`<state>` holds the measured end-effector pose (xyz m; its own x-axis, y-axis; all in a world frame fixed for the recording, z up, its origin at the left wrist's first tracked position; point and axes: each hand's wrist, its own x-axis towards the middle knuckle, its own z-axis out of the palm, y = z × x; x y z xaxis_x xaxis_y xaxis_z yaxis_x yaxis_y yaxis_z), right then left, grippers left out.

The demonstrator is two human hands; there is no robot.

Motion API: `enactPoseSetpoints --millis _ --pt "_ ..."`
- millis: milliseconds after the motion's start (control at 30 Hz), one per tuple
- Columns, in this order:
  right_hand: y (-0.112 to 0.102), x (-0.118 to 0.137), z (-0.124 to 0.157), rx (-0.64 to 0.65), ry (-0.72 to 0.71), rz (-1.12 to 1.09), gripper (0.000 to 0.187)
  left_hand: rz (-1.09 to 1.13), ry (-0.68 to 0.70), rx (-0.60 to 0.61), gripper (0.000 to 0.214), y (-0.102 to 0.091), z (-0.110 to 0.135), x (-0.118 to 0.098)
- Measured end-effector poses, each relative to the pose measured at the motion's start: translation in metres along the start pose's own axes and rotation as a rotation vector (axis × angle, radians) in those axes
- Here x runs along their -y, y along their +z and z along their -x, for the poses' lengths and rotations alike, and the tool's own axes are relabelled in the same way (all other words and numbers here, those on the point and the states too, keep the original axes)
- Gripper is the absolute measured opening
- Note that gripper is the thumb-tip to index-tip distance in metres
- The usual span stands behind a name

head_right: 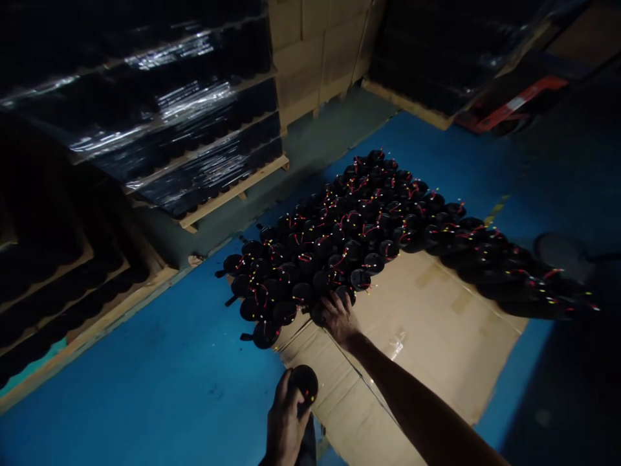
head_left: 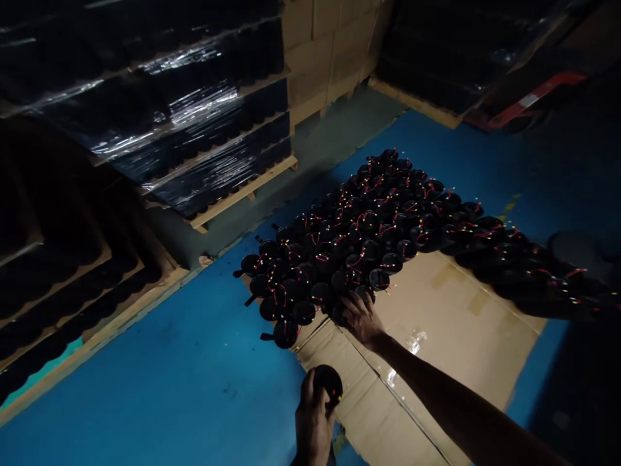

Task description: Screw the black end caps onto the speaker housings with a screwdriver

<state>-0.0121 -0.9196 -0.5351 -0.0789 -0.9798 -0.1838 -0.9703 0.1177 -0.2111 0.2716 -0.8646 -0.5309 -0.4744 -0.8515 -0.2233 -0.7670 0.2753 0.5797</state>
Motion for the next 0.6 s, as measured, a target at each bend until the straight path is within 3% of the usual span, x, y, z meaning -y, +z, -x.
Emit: enactPoseSetpoints --millis 200,333,467,600 --pt "0.009 0.0 -0.003 0.002 0.08 0.003 0.032 -0.068 0.131 0.033 0.037 0.004 -0.024 -0.004" --pt "0.001 0.012 0.022 -0.065 0.171 -0.007 0.046 -0.074 0.163 0.039 0.044 0.011 -0.052 -0.009" --pt "-0.006 0.019 0.086 -0.261 0.228 -0.091 0.029 -0.061 0.192 0.025 0.049 0.018 -0.081 -0.012" --pt "0.017 0.025 0.176 -0.308 0.293 -0.128 0.024 -0.019 0.215 0.016 0.037 0.024 -0.107 -0.01"
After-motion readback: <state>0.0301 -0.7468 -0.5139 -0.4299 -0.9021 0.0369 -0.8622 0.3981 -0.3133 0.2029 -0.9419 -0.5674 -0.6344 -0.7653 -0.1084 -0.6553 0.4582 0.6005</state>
